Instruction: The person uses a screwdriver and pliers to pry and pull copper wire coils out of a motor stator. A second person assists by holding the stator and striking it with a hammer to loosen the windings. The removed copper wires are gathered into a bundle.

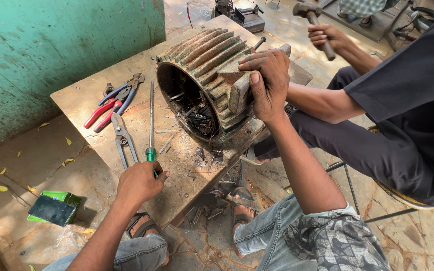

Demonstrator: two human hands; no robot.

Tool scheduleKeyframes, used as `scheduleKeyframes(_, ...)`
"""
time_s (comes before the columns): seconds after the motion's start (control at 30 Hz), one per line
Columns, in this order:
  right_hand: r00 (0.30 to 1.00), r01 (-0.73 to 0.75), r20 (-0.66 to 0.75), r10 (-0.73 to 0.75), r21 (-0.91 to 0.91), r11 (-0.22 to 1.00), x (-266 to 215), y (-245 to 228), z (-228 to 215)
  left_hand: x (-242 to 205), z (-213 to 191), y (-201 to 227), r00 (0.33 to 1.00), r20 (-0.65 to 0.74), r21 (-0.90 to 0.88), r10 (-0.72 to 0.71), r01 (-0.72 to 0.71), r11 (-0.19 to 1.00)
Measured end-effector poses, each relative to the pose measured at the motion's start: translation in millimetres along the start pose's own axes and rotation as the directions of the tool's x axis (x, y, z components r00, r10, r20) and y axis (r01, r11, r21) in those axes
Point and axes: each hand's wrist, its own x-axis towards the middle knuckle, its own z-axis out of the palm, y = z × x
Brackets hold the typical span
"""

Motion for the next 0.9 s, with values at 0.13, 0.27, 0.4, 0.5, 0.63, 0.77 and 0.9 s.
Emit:
scheduleKeyframes(0.13, 1.000, 0.003, -0.006, -0.003, -0.006, 1.000, 0.4, -0.1, 0.3, -0.8, -1.8, -0.1, 0.999, -0.029, -0.012, 0.022, -0.022, 1.000)
scheduleKeyframes(0.27, 1.000, 0.006, -0.025, -0.005, 0.006, 1.000, -1.5, 2.7, 5.0, -1.1, -2.1, -1.6, 0.999, -0.042, -0.033, 0.022, -0.023, 0.999)
scheduleKeyframes(0.4, 0.995, 0.024, -0.097, -0.027, -0.034, 0.999, -4.8, 6.2, 13.0, -0.9, -3.1, -3.0, 1.000, -0.024, -0.045, 0.012, -0.013, 0.999)
scheduleKeyframes(0.5, 0.992, 0.026, -0.123, -0.029, -0.030, 0.999, -6.2, 10.9, 16.4, -1.5, -3.2, -3.1, 0.999, -0.030, -0.029, 0.016, -0.017, 0.999)
scheduleKeyframes(0.63, 0.991, 0.036, -0.125, -0.040, -0.037, 0.999, -7.5, 12.9, 16.7, -5.1, -3.3, -2.3, 0.998, -0.052, -0.038, 0.039, -0.041, 0.998)
scheduleKeyframes(0.77, 0.991, 0.037, -0.129, -0.040, -0.027, 0.999, -6.5, 9.0, 17.1, -6.9, -5.8, -1.1, 0.998, -0.047, -0.033, 0.042, -0.044, 0.998)
scheduleKeyframes(0.9, 0.987, 0.034, -0.155, -0.039, -0.036, 0.999, -5.2, 5.9, 19.7, -8.0, -6.7, -0.8, 0.999, -0.031, -0.037, 0.039, -0.040, 0.999)
